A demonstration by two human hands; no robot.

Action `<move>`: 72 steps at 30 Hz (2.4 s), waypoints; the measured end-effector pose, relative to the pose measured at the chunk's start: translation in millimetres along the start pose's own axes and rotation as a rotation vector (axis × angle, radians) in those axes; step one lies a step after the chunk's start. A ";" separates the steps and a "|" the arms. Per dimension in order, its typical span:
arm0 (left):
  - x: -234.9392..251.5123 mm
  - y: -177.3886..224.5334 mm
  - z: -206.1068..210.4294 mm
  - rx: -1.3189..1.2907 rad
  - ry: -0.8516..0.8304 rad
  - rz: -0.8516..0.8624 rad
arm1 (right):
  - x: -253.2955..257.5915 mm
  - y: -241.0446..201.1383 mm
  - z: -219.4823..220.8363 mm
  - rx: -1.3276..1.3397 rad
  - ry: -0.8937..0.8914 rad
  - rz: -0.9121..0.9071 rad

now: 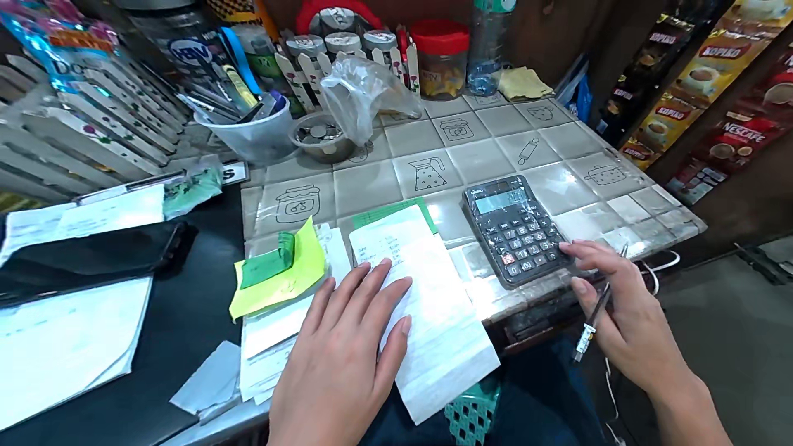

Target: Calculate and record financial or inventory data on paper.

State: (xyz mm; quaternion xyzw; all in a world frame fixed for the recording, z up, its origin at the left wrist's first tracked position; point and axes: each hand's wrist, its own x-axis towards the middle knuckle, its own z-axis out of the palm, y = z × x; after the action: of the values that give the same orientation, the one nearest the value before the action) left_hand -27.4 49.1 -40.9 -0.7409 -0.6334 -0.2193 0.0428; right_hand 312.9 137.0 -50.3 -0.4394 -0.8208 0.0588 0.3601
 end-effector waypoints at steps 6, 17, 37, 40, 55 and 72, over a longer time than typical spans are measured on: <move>-0.2 0.3 1.1 0.013 0.022 -0.001 | -1.5 0.5 2.6 0.016 0.014 -0.011; -0.8 3.1 -0.1 0.035 0.001 -0.016 | 3.3 -0.6 -2.5 0.030 -0.003 0.002; 0.6 0.3 1.0 0.012 0.009 0.006 | 43.9 -17.7 5.1 0.001 -0.134 -0.117; 0.9 0.5 0.8 0.014 0.016 0.010 | 48.6 -18.4 7.6 -0.021 -0.177 -0.116; 0.8 0.4 0.3 0.013 0.012 0.005 | 30.5 -35.7 5.2 0.106 -0.148 -0.266; 0.6 0.6 0.0 0.023 0.002 0.007 | 4.6 10.5 20.9 0.094 0.133 -0.064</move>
State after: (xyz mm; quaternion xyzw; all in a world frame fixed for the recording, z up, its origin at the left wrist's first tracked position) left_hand -26.7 49.5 -40.6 -0.7423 -0.6333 -0.2127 0.0527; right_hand 305.0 151.4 -67.4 -0.3987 -0.8051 0.0564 0.4356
